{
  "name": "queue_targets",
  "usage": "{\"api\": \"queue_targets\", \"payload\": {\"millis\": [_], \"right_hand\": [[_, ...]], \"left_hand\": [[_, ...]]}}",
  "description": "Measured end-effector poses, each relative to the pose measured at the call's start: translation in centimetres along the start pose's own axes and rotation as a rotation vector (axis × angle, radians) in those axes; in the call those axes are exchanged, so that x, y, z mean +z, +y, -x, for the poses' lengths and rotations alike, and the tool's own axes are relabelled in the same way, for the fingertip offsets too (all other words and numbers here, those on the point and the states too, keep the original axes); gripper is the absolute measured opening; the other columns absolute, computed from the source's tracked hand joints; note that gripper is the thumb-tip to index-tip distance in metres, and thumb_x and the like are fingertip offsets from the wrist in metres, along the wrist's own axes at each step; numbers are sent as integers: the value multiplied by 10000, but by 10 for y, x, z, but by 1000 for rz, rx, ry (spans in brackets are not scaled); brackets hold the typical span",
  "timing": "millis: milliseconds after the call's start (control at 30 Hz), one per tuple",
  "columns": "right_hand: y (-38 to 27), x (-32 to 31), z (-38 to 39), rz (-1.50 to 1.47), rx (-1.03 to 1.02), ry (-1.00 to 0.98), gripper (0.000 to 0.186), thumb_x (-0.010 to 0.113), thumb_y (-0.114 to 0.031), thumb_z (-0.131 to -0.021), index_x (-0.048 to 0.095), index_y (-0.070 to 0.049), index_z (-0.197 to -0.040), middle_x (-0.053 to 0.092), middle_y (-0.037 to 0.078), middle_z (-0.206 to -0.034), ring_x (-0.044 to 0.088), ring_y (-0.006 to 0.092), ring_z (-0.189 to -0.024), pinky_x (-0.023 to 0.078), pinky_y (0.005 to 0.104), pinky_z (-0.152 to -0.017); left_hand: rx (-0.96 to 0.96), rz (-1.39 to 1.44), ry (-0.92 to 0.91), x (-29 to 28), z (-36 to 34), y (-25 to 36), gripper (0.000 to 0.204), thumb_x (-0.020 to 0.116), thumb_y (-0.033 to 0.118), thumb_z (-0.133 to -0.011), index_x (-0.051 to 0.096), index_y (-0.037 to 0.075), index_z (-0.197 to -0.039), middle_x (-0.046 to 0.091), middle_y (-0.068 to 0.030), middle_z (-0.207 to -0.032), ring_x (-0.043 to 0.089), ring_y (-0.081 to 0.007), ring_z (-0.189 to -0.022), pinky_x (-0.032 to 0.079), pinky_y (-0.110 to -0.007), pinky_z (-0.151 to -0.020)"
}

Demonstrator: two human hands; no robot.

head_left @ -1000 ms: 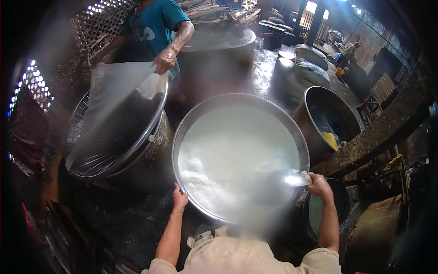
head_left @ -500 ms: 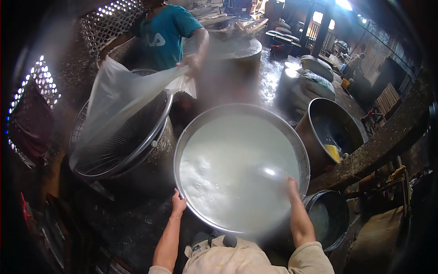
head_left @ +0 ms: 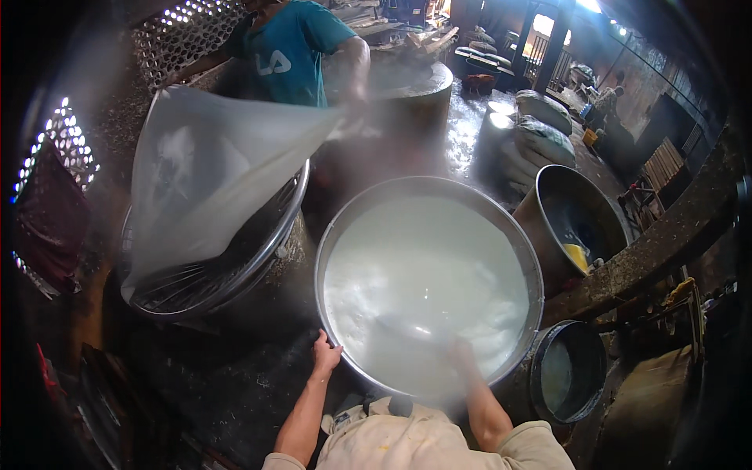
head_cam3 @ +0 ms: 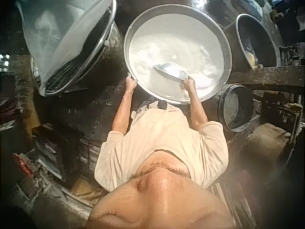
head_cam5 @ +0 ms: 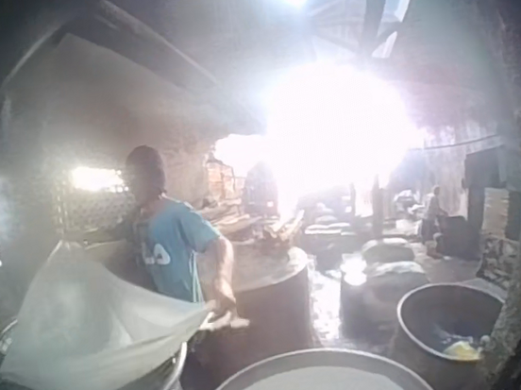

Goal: The person stirs a large vat of white liquid with a ladle and then transfers the liquid into metal trays by hand.

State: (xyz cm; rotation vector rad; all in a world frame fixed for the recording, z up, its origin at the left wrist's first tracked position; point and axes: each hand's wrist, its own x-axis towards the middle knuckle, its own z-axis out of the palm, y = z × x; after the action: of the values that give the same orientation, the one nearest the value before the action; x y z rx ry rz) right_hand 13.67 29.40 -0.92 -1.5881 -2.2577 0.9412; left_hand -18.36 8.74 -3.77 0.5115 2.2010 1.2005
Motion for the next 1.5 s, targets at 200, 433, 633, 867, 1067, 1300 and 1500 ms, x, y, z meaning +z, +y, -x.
{"api": "queue_targets", "payload": {"millis": [200,433,633,867,1067,1300,1500], "right_hand": [[-54,23,40,-146,-123,13,395,655,-109,-665,609,-13,-1045,641,138,-675,609,196,-482,514,325,-414],[-142,-25,61,-276,41,-150,497,675,-97,-676,580,-44,-1161,603,82,-631,564,142,-482,483,292,-419],[-212,-66,-19,-279,-136,-86,517,698,-116,-664,577,-66,-1165,640,151,-740,625,238,-629,515,334,-578],[-220,-8,-168,247,-154,83,391,661,-187,-670,625,-68,-1041,639,194,-967,613,351,-928,498,433,-798],[-179,13,-163,247,-49,-55,357,715,-206,-677,649,-59,-996,645,164,-1000,618,323,-953,503,414,-809],[-107,10,-108,427,96,-168,334,710,-211,-699,650,-62,-992,643,166,-1003,618,331,-948,502,422,-794],[-45,-16,-50,374,198,-143,300,688,-218,-726,650,-64,-980,639,176,-1011,611,342,-954,497,435,-796]], "left_hand": [[-37,-48,-112,-11,-5,-4,852,736,123,-653,291,-56,-1356,684,-134,-886,655,-234,-859,481,-301,-800],[59,-33,-104,-18,0,-3,866,780,211,-594,370,-46,-1313,678,-143,-895,654,-274,-861,500,-335,-754],[52,-139,-136,-30,7,13,811,754,254,-619,404,-52,-1282,662,-160,-852,641,-309,-847,495,-373,-776],[-49,-203,-240,-40,18,55,836,759,278,-632,385,-45,-1306,654,-190,-946,621,-330,-931,472,-378,-834],[39,-219,-158,-34,16,41,855,754,159,-659,300,-39,-1356,675,-145,-946,649,-242,-919,465,-316,-833],[23,-226,-149,-37,13,38,852,751,223,-639,340,-55,-1331,659,-185,-962,629,-297,-933,462,-336,-851],[-19,-180,-107,-32,14,35,851,766,251,-604,393,-28,-1317,651,-200,-972,622,-321,-942,464,-352,-864]]}}
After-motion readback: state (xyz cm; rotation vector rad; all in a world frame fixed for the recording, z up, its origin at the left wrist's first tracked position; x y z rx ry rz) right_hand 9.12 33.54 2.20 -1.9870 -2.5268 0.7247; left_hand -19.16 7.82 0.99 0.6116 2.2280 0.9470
